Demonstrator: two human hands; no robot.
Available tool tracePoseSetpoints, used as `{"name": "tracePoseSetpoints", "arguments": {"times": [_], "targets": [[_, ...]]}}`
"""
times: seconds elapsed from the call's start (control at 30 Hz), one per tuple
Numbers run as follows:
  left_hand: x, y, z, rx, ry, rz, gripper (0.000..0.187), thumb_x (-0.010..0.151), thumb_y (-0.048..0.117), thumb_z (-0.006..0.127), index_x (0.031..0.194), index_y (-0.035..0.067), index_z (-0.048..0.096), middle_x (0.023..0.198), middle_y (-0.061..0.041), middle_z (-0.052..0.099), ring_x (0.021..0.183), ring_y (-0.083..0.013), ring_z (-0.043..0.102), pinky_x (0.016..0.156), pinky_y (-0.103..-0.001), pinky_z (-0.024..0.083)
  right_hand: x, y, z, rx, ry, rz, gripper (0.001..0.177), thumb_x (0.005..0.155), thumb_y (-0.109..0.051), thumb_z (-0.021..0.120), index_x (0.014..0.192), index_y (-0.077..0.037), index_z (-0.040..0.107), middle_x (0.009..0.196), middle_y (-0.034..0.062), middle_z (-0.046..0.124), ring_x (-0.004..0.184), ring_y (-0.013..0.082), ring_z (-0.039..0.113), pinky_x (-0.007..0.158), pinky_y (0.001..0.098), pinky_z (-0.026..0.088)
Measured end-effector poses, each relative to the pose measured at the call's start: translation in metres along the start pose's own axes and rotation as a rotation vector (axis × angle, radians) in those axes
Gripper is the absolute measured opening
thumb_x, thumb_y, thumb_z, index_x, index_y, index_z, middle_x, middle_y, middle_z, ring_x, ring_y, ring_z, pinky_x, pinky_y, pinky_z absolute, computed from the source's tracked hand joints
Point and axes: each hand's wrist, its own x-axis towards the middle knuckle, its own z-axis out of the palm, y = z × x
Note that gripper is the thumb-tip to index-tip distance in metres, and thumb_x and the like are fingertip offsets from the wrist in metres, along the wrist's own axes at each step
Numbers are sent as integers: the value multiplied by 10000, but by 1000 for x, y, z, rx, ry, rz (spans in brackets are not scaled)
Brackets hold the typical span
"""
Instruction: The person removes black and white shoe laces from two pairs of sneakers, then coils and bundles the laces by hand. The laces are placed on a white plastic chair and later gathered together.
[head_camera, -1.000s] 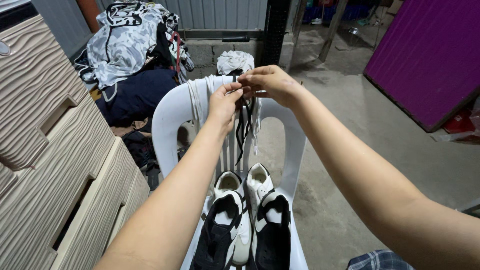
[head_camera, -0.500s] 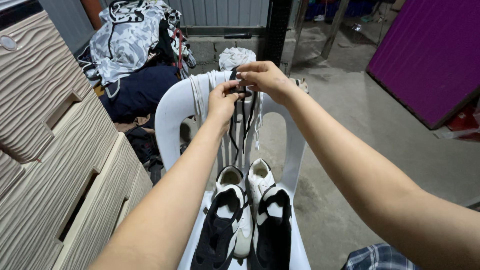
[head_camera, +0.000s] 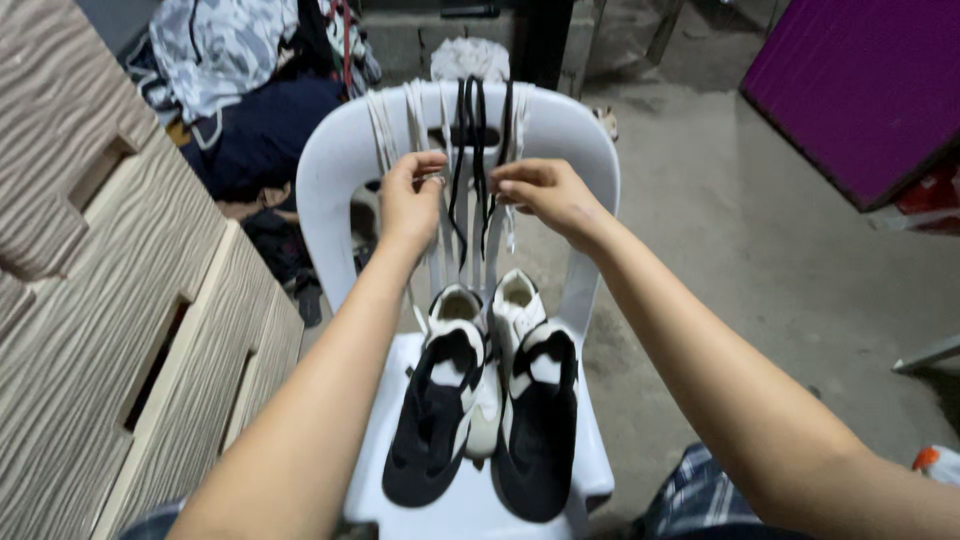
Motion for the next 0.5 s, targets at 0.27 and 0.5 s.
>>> {"name": "tracePoseSetpoints", "arguments": {"times": [0.27, 0.5], "targets": [[-107, -11, -44, -114, -229, -330, 206, 941, -69, 537, 1085, -24, 677, 945, -87, 746, 825, -133, 687, 794, -266, 571, -93, 71, 32, -15, -26, 119, 271, 960, -121, 642, 1200, -32, 729, 1102, 67, 781, 1013, 163, 715, 919, 299, 563], [-185, 19, -61, 230, -401, -317, 183, 900, 7, 633, 1066, 0, 711, 972, -126, 771, 918, -229, 745, 834, -340, 568, -149, 118, 50, -253, -118, 179, 227, 882, -118, 711, 1074, -8, 757, 1021, 112, 804, 988, 217, 759, 895, 333, 580]]}}
